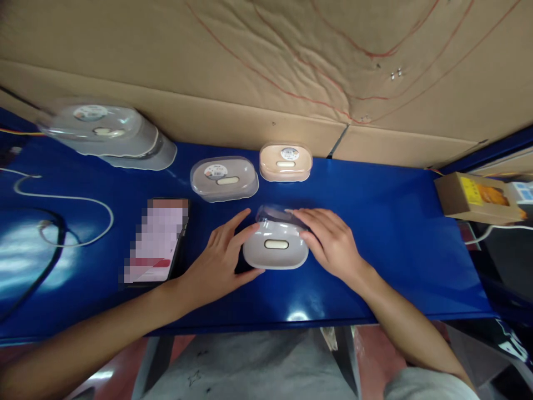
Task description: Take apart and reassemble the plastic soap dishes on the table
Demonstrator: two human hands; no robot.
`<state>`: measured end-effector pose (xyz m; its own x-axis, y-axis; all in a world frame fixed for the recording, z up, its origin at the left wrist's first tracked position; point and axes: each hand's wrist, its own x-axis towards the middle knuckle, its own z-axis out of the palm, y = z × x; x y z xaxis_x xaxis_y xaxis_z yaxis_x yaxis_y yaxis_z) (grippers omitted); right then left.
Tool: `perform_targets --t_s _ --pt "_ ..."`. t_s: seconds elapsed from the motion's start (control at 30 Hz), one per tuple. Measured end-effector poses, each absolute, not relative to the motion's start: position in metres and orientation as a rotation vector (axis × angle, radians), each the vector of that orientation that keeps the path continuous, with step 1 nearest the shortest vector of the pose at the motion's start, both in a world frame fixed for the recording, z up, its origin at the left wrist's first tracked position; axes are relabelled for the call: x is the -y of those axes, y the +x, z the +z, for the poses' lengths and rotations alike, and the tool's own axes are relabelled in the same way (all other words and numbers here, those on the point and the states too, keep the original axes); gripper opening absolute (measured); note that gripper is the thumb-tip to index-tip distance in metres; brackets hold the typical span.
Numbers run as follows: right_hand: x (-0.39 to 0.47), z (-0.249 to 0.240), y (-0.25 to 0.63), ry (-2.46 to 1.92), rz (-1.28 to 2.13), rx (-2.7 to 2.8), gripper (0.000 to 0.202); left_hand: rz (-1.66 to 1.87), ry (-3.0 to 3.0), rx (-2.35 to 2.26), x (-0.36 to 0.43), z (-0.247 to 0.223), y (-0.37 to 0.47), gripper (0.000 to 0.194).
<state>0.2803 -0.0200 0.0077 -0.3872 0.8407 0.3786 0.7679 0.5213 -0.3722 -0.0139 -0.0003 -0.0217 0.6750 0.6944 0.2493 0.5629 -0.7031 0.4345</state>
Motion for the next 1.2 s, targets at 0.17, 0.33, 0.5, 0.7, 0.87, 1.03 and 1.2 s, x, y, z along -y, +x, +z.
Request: perform_targets --t_s 0.17,0.33,0.5,0.7,0.87,1.03,1.2 --pt "0.031 0.008 0.274 -1.191 0.154 2.300 0.048 0.792 2.471 -0.987 0.002 -0.030 -0.011 0.082" --pt "0.032 0.009 0.271 -1.144 0.071 2.339 0.052 0.873 2.360 -1.001 0.004 -0.031 -0.012 0.057" --pt "0.036 0.009 0.258 -1.040 -0.038 2.469 0.049 0.744 2.455 -0.919 0.001 -0.026 -0.013 0.078" --pt "0.037 0.007 0.253 -0.999 0.036 2.494 0.045 0.504 2.595 -0.874 -0.002 -0.019 -0.014 0.080" --pt "0.035 0.005 0.256 -1.033 0.226 2.471 0.045 0.509 2.617 -0.906 -0.004 -0.018 -0.015 0.080" --pt "0.034 0.003 0.258 -1.034 0.233 2.489 0.047 0.508 2.584 -0.896 -0.005 -0.017 -0.016 0.080" --pt "0.031 0.001 0.258 -1.016 0.198 2.519 0.047 0.529 2.542 -0.894 -0.005 -0.018 -0.017 0.078"
